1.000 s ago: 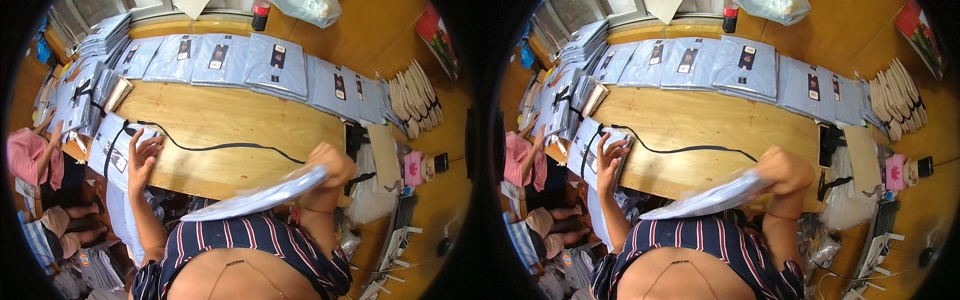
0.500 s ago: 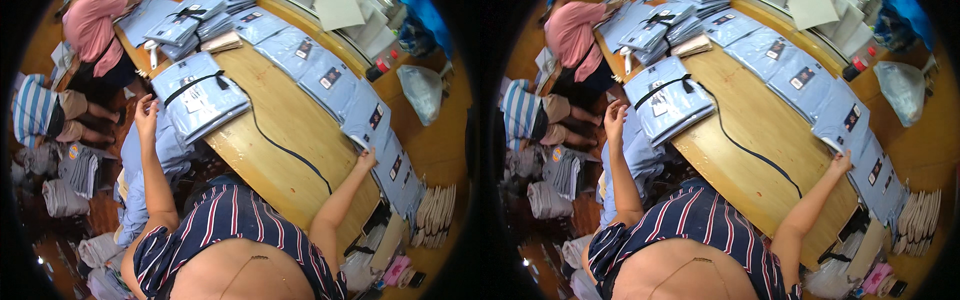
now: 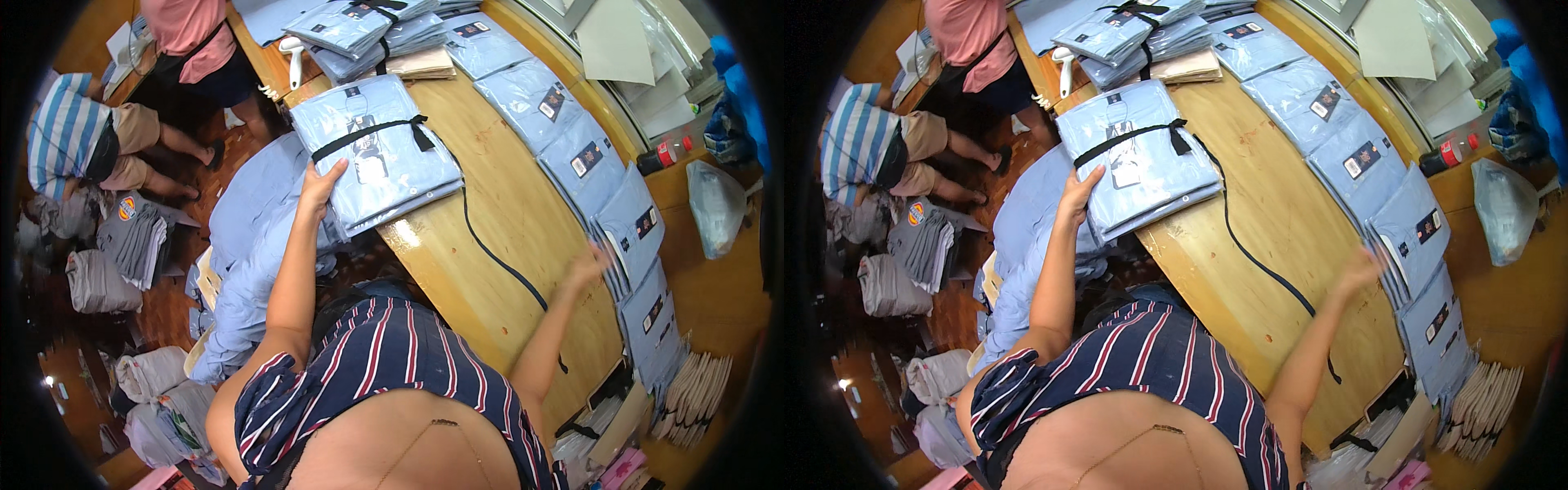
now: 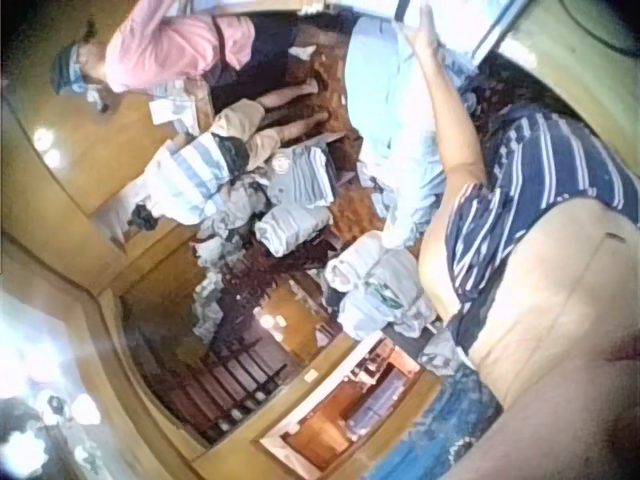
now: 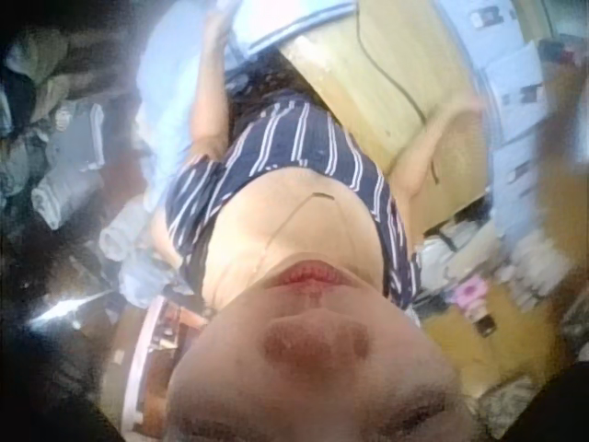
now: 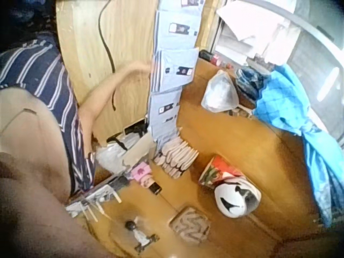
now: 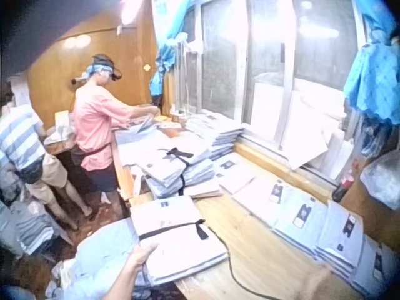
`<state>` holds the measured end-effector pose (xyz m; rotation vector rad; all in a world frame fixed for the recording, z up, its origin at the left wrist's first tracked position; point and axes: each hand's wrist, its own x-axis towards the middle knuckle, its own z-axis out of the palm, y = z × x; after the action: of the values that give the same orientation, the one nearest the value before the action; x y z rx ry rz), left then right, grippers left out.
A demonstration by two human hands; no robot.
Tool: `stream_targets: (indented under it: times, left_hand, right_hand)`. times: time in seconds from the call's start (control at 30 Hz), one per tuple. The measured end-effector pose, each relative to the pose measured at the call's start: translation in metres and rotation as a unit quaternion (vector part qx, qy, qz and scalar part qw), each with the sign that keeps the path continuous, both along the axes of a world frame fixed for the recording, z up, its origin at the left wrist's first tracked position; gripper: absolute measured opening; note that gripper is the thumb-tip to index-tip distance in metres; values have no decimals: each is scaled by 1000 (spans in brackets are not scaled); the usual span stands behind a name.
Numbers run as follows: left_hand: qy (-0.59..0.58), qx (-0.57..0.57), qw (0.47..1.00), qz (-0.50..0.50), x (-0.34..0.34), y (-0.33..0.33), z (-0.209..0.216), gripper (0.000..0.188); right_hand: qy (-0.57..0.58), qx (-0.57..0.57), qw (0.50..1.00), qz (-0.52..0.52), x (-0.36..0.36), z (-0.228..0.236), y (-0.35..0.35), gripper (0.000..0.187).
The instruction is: The person bundles stacks of packaged shirts using black elastic straps. They place a stack on the table, wrap a strap around the center, and secure it before moving the bundle aside.
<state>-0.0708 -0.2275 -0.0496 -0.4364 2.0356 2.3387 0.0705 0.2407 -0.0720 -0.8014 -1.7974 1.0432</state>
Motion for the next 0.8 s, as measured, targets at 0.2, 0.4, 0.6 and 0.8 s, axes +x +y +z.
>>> stream_targets:
  times: [0.2,0.4,0.6,0.8]
  left_hand:
    - [49,-12,996,-70,12,13,18,55]
    - [-23,15,970,-240,48,43,20,60]
    - [-33,-10,921,-388,81,120,27,67]
    - [212,-405,814,-360,102,174,33,71]
  right_hand:
    - [-347,221,854,320,2,36,-138,23]
    - [-194,213,956,-50,68,66,-13,11]
    - [-232,202,810,-500,277,111,110,17]
    - [-301,390,799,-345,274,165,65,19]
